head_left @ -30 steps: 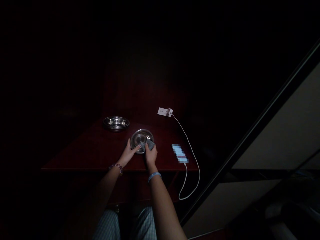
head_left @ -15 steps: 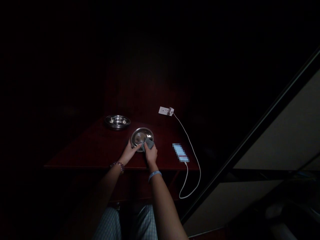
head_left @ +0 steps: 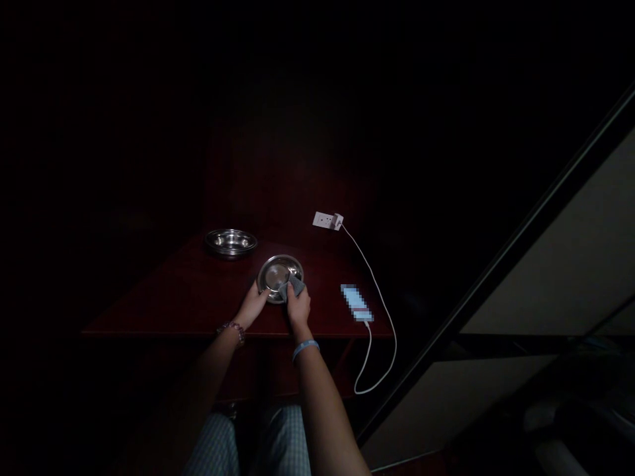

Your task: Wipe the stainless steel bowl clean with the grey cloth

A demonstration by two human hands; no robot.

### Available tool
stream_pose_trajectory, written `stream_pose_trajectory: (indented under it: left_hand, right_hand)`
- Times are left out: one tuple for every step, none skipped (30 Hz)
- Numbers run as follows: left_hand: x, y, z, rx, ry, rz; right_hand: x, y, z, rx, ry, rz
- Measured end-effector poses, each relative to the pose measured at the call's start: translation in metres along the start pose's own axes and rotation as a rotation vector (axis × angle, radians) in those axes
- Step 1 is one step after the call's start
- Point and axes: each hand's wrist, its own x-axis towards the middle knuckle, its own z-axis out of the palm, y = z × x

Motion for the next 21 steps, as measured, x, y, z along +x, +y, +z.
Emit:
stream_pose_trajectory:
  left_hand:
    - [0.0003, 0.0, 0.0004, -0.01, 0.009, -0.004]
    - [0.0005, 0.0, 0.0007, -0.019, 0.016, -0.006]
    - [0.0007, 0.0, 0.001, -0.027, 0.021, -0.006]
    - [0.0009, 0.0002, 0.0012, -0.033, 0.024, -0.006]
    - [0.0009, 0.0004, 0.0015, -0.036, 0.026, -0.007]
    - [0.0008, 0.0008, 0.0016, -0.034, 0.027, -0.012]
    - [0.0006, 0.0013, 0.0017, -0.03, 0.023, -0.019]
    - [0.0003, 0.0018, 0.0018, -0.025, 0.019, -0.028]
    - [0.0, 0.0023, 0.0019, -0.019, 0.015, -0.035]
    - [-0.0004, 0.0027, 0.0019, -0.013, 0.009, -0.04]
    - [-0.0007, 0.0031, 0.0019, -0.008, 0.004, -0.041]
    - [-0.0009, 0.0033, 0.0019, -0.005, 0.0, -0.04]
    - [-0.0011, 0.0034, 0.0018, -0.004, -0.001, -0.036]
    - [-0.0011, 0.0035, 0.0017, -0.004, -0.002, -0.032]
    - [-0.0011, 0.0036, 0.0016, -0.008, -0.003, -0.028]
    - [-0.0009, 0.0036, 0.0015, -0.013, 0.0, -0.028]
    - [-0.0008, 0.0038, 0.0014, -0.021, 0.005, -0.03]
    - [-0.0006, 0.004, 0.0013, -0.028, 0.012, -0.033]
    - [-0.0006, 0.0044, 0.0013, -0.035, 0.02, -0.036]
    - [-0.0006, 0.0048, 0.0013, -0.041, 0.027, -0.039]
    - [-0.0007, 0.0053, 0.0015, -0.045, 0.033, -0.04]
  right_hand:
    - [0.0001, 0.0004, 0.0002, -0.001, -0.002, -0.003]
    - [0.0002, 0.0008, 0.0003, 0.001, -0.004, -0.007]
    - [0.0003, 0.0011, 0.0004, 0.004, -0.004, -0.012]
    - [0.0003, 0.0013, 0.0004, 0.009, -0.007, -0.017]
    - [0.0004, 0.0014, 0.0004, 0.011, -0.009, -0.019]
    - [0.0004, 0.0013, 0.0003, 0.012, -0.01, -0.018]
    - [0.0003, 0.001, 0.0002, 0.01, -0.011, -0.016]
    - [0.0003, 0.0005, 0.0001, 0.007, -0.01, -0.016]
    - [0.0002, -0.0001, 0.0, 0.004, -0.004, -0.017]
    - [0.0002, -0.0009, 0.0, 0.001, 0.004, -0.021]
    - [0.0002, -0.0017, 0.0, -0.002, 0.014, -0.024]
    - [0.0002, -0.0024, 0.0002, -0.006, 0.022, -0.027]
    - [0.0002, -0.0029, 0.0004, -0.012, 0.029, -0.029]
    - [0.0003, -0.0032, 0.0006, -0.017, 0.031, -0.029]
    - [0.0004, -0.0032, 0.0008, -0.022, 0.03, -0.028]
    - [0.0004, -0.0031, 0.0009, -0.023, 0.027, -0.03]
    - [0.0004, -0.0028, 0.0009, -0.021, 0.025, -0.035]
    - [0.0003, -0.0025, 0.0007, -0.018, 0.022, -0.04]
    - [0.0002, -0.0023, 0.0005, -0.016, 0.021, -0.044]
    - [0.0001, -0.0023, 0.0001, -0.014, 0.018, -0.047]
    - [-0.0001, -0.0024, -0.0003, -0.013, 0.015, -0.048]
